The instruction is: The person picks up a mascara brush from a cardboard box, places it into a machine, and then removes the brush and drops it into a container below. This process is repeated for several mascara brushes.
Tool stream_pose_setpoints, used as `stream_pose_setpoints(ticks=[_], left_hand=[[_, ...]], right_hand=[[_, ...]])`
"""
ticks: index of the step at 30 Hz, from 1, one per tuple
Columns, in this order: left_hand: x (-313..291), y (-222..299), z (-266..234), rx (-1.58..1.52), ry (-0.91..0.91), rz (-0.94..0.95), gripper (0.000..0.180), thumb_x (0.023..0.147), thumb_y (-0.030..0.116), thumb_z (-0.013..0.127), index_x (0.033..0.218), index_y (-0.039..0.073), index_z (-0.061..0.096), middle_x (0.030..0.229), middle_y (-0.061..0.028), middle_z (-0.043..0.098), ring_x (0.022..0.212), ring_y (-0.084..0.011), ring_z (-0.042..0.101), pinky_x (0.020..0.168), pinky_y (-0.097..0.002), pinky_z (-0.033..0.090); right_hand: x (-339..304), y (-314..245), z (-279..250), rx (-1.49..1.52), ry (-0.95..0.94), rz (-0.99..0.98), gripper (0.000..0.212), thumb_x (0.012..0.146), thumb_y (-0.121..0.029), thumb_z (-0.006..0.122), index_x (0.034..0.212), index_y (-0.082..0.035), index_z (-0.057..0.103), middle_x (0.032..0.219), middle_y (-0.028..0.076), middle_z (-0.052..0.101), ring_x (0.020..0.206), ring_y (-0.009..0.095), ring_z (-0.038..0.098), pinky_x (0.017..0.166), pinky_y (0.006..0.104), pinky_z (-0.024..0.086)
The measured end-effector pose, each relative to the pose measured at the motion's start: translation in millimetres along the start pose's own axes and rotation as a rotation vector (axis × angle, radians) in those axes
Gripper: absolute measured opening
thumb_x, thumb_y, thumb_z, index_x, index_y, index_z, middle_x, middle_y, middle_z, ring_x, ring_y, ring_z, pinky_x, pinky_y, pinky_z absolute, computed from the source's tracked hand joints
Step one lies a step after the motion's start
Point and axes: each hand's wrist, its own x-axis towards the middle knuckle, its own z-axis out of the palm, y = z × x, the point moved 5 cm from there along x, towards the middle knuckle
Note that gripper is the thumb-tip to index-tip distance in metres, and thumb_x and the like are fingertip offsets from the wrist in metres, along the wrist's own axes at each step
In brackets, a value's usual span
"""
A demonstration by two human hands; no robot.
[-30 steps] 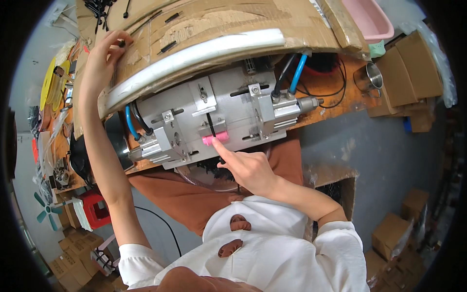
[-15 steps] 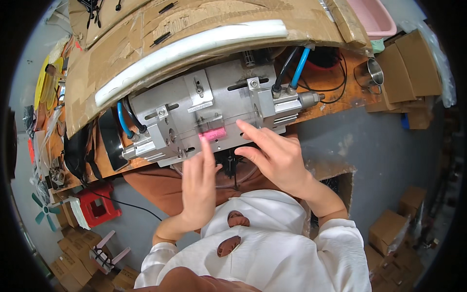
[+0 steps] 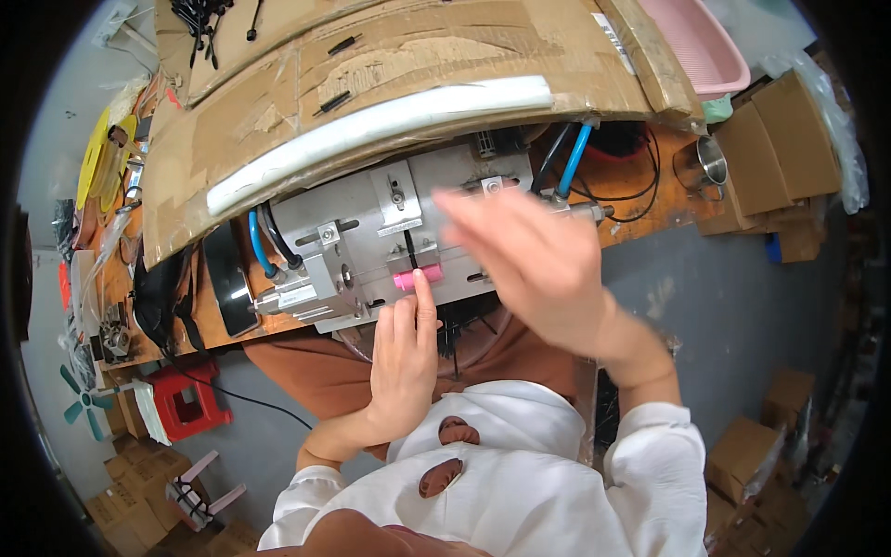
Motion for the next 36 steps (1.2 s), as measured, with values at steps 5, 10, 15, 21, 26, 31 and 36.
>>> stream_pose_setpoints(ticks=[5, 10, 15, 21, 26, 31, 36], left_hand=[[-8, -1, -16, -0.127, 0.114, -0.026, 0.071, 0.074, 0.001, 0.069, 0.139, -0.004, 0.039, 0.104, -0.0136, 0.051, 0.091, -0.0283, 0.049, 0.079, -0.0367, 0.044], [-25, -22, -39, -0.190, 0.266, -0.095, 0.075, 0.069, -0.003, 0.074, 0.137, 0.002, 0.045, 0.103, -0.0119, 0.054, 0.089, -0.0277, 0.049, 0.076, -0.0366, 0.044], [-21, -22, -43, -0.290, 0.252, -0.061, 0.070, 0.071, -0.005, 0.072, 0.136, 0.001, 0.046, 0.099, -0.0123, 0.054, 0.085, -0.0269, 0.047, 0.073, -0.0361, 0.043], [-15, -26, -51, -0.281, 0.229, -0.025, 0.063, 0.076, -0.004, 0.069, 0.135, 0.001, 0.048, 0.097, -0.0123, 0.052, 0.084, -0.0270, 0.046, 0.076, -0.0358, 0.042], [2, -38, -69, -0.253, 0.187, 0.009, 0.061, 0.078, -0.001, 0.068, 0.135, 0.002, 0.048, 0.096, -0.0142, 0.052, 0.084, -0.0294, 0.048, 0.076, -0.0386, 0.043], [79, -78, -121, -0.197, 0.353, 0.104, 0.049, 0.079, -0.007, 0.062, 0.125, 0.009, 0.058, 0.091, -0.0126, 0.051, 0.087, -0.0264, 0.050, 0.075, -0.0339, 0.043], [195, -177, -165, -0.088, 0.434, -0.005, 0.026, 0.086, -0.001, 0.057, 0.112, 0.003, 0.059, 0.099, -0.0167, 0.053, 0.097, -0.0341, 0.052, 0.085, -0.0399, 0.042]], right_hand=[[122, 55, 67, -0.354, -0.076, -0.202, 0.013, 0.079, -0.007, 0.066, 0.092, -0.005, 0.063, 0.079, 0.012, 0.062, 0.076, 0.030, 0.062, 0.067, 0.0393, 0.050], [164, 79, 98, -0.305, -0.581, 0.005, 0.015, 0.080, -0.009, 0.066, 0.092, -0.002, 0.061, 0.082, 0.014, 0.062, 0.081, 0.032, 0.061, 0.072, 0.0402, 0.049], [130, 54, 89, -0.198, -0.632, -0.034, 0.005, 0.079, -0.004, 0.063, 0.081, 0.000, 0.065, 0.086, 0.017, 0.067, 0.083, 0.035, 0.065, 0.071, 0.0433, 0.052], [106, 97, 13, -0.308, -0.361, 0.195, 0.009, 0.078, -0.004, 0.061, 0.087, -0.002, 0.060, 0.091, 0.015, 0.060, 0.090, 0.033, 0.059, 0.075, 0.0415, 0.050], [88, 227, -164, -1.000, -0.255, 0.382, 0.011, 0.080, -0.006, 0.061, 0.090, 0.001, 0.062, 0.095, 0.020, 0.062, 0.090, 0.036, 0.062, 0.075, 0.0446, 0.049], [120, 212, -136, -0.833, -0.094, 0.361, 0.014, 0.083, -0.013, 0.064, 0.089, -0.001, 0.062, 0.089, 0.015, 0.064, 0.088, 0.033, 0.062, 0.075, 0.0418, 0.048], [181, 135, 28, -0.194, -0.456, 0.011, 0.019, 0.086, -0.018, 0.065, 0.096, -0.002, 0.063, 0.091, 0.014, 0.064, 0.080, 0.028, 0.062, 0.070, 0.0362, 0.049]])
